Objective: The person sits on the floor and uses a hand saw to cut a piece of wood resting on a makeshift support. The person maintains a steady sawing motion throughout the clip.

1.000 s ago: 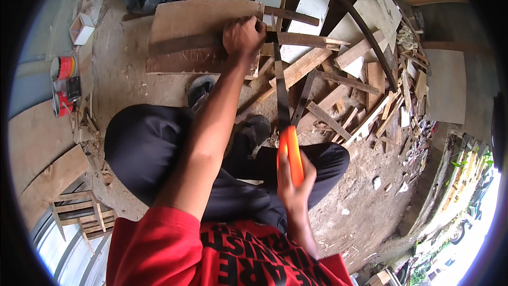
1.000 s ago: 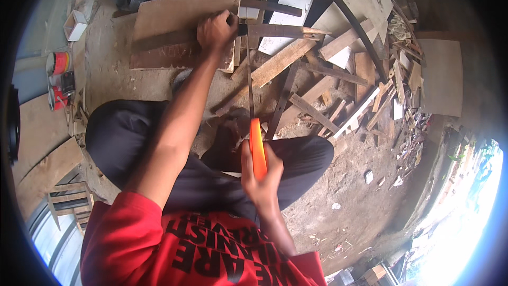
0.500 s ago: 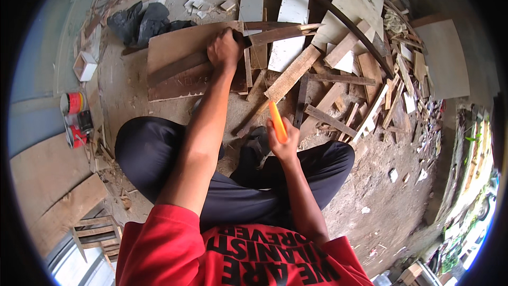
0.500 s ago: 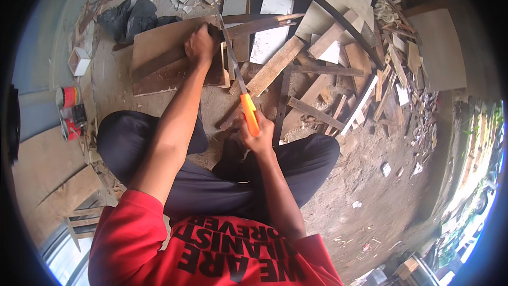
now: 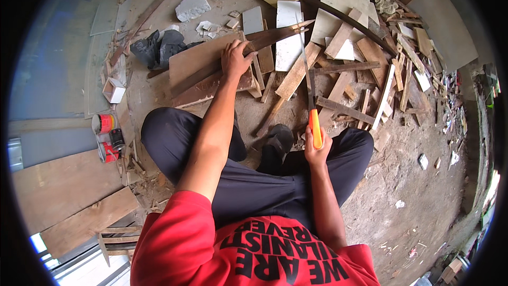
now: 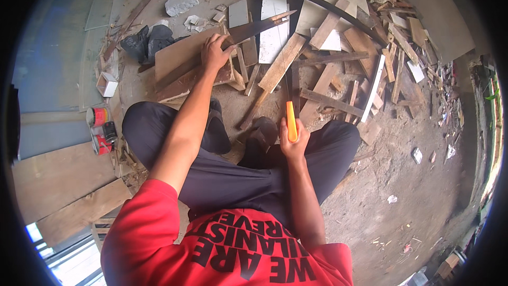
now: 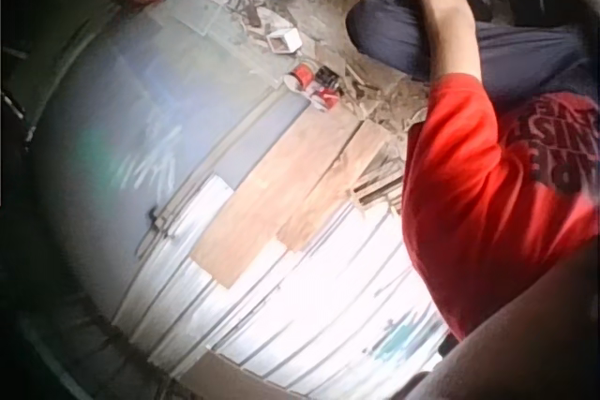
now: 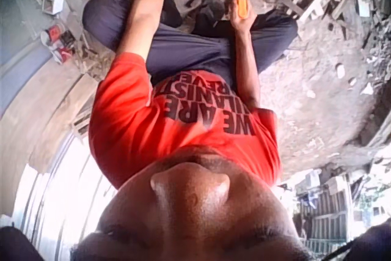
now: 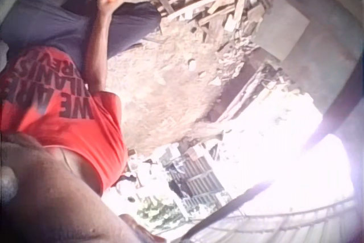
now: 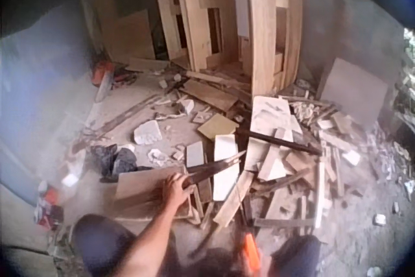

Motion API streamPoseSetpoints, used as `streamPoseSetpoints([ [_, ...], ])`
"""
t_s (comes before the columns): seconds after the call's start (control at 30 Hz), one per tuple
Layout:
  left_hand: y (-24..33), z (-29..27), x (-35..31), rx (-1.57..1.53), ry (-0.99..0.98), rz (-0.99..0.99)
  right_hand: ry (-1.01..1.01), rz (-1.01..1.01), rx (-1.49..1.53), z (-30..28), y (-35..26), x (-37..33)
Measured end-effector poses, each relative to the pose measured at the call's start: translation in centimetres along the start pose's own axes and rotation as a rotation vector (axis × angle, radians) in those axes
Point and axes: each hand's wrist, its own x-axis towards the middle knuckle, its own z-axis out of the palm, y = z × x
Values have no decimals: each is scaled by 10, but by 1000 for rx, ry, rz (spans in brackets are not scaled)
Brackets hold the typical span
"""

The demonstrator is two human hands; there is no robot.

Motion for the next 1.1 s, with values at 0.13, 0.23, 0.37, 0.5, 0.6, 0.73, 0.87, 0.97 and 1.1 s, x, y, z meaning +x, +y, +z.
streamPoseSetpoints([
  [0.13,-3,-6,-13,-151,-118,4,11,-119,-1,2,-6,-4],
  [0.23,-10,-8,-19,-224,-191,6,12,-145,-3,3,-17,-9],
  [0.37,-6,-7,-29,-241,-188,35,-8,-141,-21,4,-7,-13],
  [0.5,-6,-7,-40,-447,-42,-72,-20,-117,-11,5,-11,-20],
  [0.6,-8,-9,-43,-645,87,-152,-41,-100,-29,7,-8,-23],
  [0.73,16,-13,-47,-285,-44,-60,-22,-147,-78,5,-4,-21],
  [0.87,13,-6,-51,-332,32,-150,-50,-181,-81,9,-3,-24],
  [0.97,17,-3,-56,-282,82,-67,-58,-166,-99,7,-3,-25],
  [1.1,11,-4,-56,-211,-15,-4,-58,-178,-95,6,-7,-26],
])
